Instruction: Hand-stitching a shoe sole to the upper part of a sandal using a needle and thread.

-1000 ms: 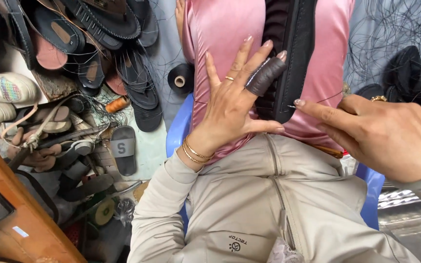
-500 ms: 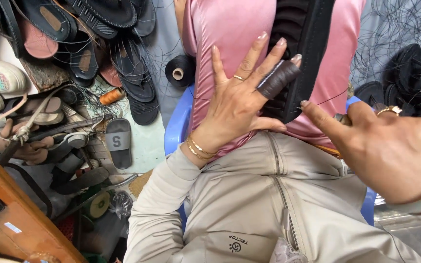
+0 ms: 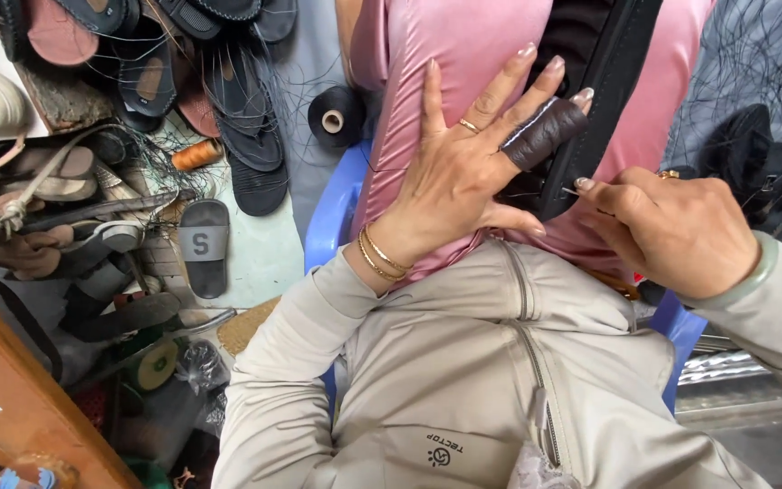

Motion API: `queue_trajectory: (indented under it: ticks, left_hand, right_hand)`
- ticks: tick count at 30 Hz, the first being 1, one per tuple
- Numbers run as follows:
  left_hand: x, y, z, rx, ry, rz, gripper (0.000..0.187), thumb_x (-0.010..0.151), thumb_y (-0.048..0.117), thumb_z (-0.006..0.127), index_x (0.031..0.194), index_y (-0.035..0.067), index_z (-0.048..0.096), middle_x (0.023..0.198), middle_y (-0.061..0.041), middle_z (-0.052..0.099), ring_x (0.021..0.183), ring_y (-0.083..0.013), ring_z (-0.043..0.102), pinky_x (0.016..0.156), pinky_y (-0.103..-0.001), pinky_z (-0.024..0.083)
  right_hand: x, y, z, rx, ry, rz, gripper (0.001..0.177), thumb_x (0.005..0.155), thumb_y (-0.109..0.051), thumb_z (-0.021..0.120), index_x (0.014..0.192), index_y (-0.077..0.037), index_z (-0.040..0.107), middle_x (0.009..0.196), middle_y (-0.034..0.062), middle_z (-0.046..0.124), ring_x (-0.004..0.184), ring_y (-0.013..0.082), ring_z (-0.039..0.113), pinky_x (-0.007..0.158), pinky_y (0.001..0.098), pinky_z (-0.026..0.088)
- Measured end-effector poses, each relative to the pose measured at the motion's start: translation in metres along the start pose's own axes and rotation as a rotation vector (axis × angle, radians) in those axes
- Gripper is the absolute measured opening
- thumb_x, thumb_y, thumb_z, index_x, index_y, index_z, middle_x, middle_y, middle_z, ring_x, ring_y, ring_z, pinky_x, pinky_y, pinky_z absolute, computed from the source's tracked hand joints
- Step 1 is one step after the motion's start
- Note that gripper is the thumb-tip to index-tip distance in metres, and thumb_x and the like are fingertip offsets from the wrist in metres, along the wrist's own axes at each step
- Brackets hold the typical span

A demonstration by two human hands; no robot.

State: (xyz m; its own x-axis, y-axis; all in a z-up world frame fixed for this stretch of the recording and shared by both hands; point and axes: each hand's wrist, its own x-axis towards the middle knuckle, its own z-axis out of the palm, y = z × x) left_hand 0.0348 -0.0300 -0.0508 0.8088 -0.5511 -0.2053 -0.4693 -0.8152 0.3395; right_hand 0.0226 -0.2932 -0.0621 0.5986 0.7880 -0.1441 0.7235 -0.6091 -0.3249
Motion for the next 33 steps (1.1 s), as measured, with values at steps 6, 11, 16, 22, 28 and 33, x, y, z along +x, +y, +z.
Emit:
queue_trajectory:
  ticks: [6,11,16,22,28,33]
  left_hand:
    - [-0.001,0.003,-0.001,0.060,0.003,0.003,0.121,0.064,0.095,0.082,0.147,0.031,0.021,0.151,0.002,0.018,0.140,-0.0159,0.014,0.103,-0.068,0.016]
    - [-0.006,0.005,-0.002,0.069,0.009,0.025,0.117,0.065,0.092,0.082,0.146,0.032,0.023,0.151,0.002,0.020,0.139,-0.0195,0.016,0.101,-0.069,0.015]
    - [-0.033,0.001,0.025,-0.053,0.360,0.030,0.063,0.087,0.068,0.056,0.133,0.027,0.043,0.138,-0.007,0.037,0.124,-0.0214,0.044,0.097,-0.054,0.033]
    - [-0.058,0.020,0.001,-0.743,0.422,0.148,0.031,0.087,0.017,0.065,0.069,-0.003,0.051,0.108,-0.016,0.059,0.078,-0.0266,0.053,0.068,-0.038,0.042]
    - [-0.046,0.016,-0.009,-1.284,0.139,-0.044,0.011,0.086,0.016,0.061,0.089,0.006,0.059,0.085,-0.003,0.062,0.076,-0.0132,0.059,0.076,-0.028,0.047]
    - [-0.031,0.028,0.016,-1.175,0.235,-0.317,0.036,0.085,0.006,0.058,0.119,0.001,0.047,0.067,0.002,0.057,0.055,-0.0062,0.058,0.052,-0.020,0.051]
  right_hand:
    - [0.005,-0.005,0.002,0.034,0.040,0.003,0.022,0.093,-0.013,0.065,0.108,-0.010,0.049,0.079,0.0031,0.053,0.064,0.0210,0.060,0.042,0.0349,0.034]
    - [0.001,-0.016,-0.004,-0.059,0.008,0.048,0.019,0.093,-0.029,0.062,0.101,-0.013,0.057,0.078,0.0009,0.055,0.063,0.0179,0.060,0.045,0.0334,0.041]
    - [0.003,-0.034,-0.007,-0.203,0.020,0.097,0.021,0.093,-0.035,0.061,0.107,-0.020,0.059,0.071,-0.0037,0.052,0.056,0.0126,0.057,0.041,0.0308,0.035]
    - [0.012,-0.052,-0.014,-0.222,0.044,0.204,0.035,0.094,-0.033,0.061,0.126,-0.018,0.058,0.068,-0.0030,0.050,0.056,0.0162,0.057,0.045,0.0304,0.037]
    - [0.013,-0.041,-0.031,-0.087,0.050,0.203,0.040,0.092,-0.029,0.062,0.128,-0.013,0.056,0.070,-0.0007,0.055,0.057,0.0166,0.057,0.045,0.0329,0.037]
    - [0.012,-0.038,-0.033,-0.022,0.056,0.149,0.041,0.089,-0.021,0.064,0.128,-0.011,0.056,0.072,-0.0018,0.055,0.060,0.0155,0.058,0.045,0.0318,0.038]
